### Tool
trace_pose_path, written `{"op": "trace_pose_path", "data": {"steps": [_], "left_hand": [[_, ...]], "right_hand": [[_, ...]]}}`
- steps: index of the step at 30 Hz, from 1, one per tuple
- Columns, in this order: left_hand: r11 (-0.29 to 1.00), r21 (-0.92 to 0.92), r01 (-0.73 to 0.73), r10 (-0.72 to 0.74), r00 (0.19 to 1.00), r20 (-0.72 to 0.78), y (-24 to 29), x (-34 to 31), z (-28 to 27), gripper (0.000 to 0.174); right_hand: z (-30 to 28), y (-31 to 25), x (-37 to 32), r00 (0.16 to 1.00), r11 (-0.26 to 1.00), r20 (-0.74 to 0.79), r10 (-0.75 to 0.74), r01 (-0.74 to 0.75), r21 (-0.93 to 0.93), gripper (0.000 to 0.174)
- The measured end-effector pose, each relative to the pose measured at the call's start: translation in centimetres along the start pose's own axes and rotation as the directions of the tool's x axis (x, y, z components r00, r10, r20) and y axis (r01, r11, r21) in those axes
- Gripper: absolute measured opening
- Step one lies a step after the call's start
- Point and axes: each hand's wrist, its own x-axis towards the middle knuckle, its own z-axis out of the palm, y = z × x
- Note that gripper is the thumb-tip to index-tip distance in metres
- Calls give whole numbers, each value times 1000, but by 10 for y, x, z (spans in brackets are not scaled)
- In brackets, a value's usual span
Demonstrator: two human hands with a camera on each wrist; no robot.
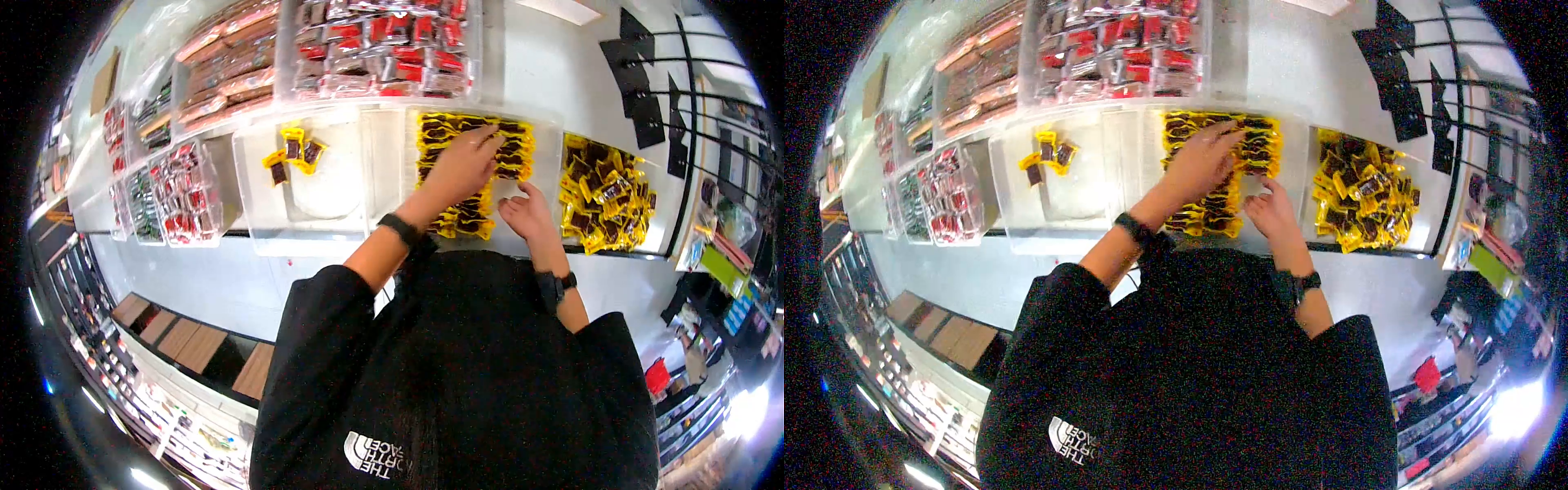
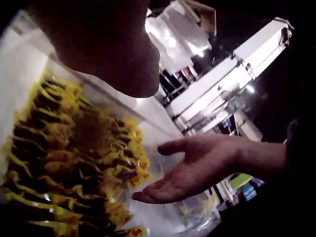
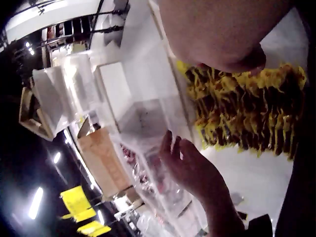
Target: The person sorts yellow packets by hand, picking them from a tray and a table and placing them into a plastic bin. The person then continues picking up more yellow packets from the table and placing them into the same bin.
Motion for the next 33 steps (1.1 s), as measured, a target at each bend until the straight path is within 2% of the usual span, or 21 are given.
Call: {"op": "trace_pose_path", "data": {"steps": [1, 2, 3, 4, 5, 6, 8, 9, 10, 12, 14, 15, 17, 18, 20, 22, 23, 26, 30, 32, 33], "left_hand": [[1000, 9, 23, -21, 991, -131, -6, -11, -25, 33], [990, 29, 134, -126, 971, -202, -17, -26, -46, 32], [982, 34, 188, -164, 921, -354, -39, -44, -62, 30], [937, 64, 345, -274, 833, -480, -55, -60, -77, 27], [874, 102, 475, -339, 747, -572, -87, -81, -84, 25], [822, 58, 567, -419, 670, -613, -106, -98, -98, 23], [736, 58, 675, -507, 606, -613, -155, -133, -109, 24], [688, 145, 711, -517, 620, -590, -171, -146, -112, 29], [637, 233, 735, -526, 635, -565, -184, -154, -115, 34], [663, 235, 711, -512, 660, -550, -216, -163, -115, 40], [602, 299, 741, -555, 657, -511, -222, -159, -115, 43], [531, 312, 788, -612, 611, -501, -226, -154, -114, 47], [507, 310, 804, -635, 592, -497, -225, -146, -116, 49], [468, 310, 827, -663, 561, -496, -221, -144, -117, 50], [447, 327, 832, -694, 554, -460, -211, -136, -123, 53], [417, 326, 849, -728, 526, -440, -215, -136, -120, 53], [473, 421, 774, -615, 632, -471, -232, -143, -116, 52], [454, 413, 789, -637, 612, -469, -224, -138, -119, 39], [374, 515, 771, -510, 635, -580, -185, -130, -120, 32], [534, 503, 680, -396, 726, -562, -176, -132, -122, 28], [538, 508, 673, -390, 733, -558, -165, -130, -123, 28]], "right_hand": [[12, 6, -13, 974, 976, -77, -211, 206, -66, 25], [23, 12, -24, 899, 906, -137, -416, 398, -142, 21], [34, 14, -31, 891, 883, -64, -449, 431, -187, 25], [52, 18, -37, 892, 881, -56, -449, 431, -196, 25], [75, 25, -41, 868, 802, 142, -475, 494, -337, 21], [98, 33, -43, 823, 692, 338, -456, 567, -448, 17], [143, 51, -39, 845, 606, 412, -340, 532, -592, 13], [159, 64, -29, 775, 469, 533, -339, 631, -619, 13], [173, 78, -17, 695, 323, 645, -320, 719, -615, 12], [199, 116, 3, 586, 134, 750, -306, 807, -575, 16], [217, 146, 5, 543, -165, 819, -185, 804, -571, 18], [220, 157, 9, 543, -169, 816, -197, 801, -574, 18], [219, 174, 23, 410, -460, 910, 57, 820, -340, 22], [218, 182, 27, 415, -468, 909, 47, 813, -347, 22], [215, 193, 35, 531, -669, 835, 144, 674, -313, 25], [209, 194, 44, 575, -683, 798, 182, 658, -318, 28], [204, 195, 51, 552, -725, 812, 189, 636, -263, 28], [199, 195, 56, 520, -766, 836, 174, 606, -217, 25], [198, 192, 49, 503, -690, 858, 107, 659, -300, 24], [195, 190, 47, 354, -467, 935, 5, 828, -310, 23], [194, 185, 42, 351, -466, 936, -4, 828, -313, 23]]}}
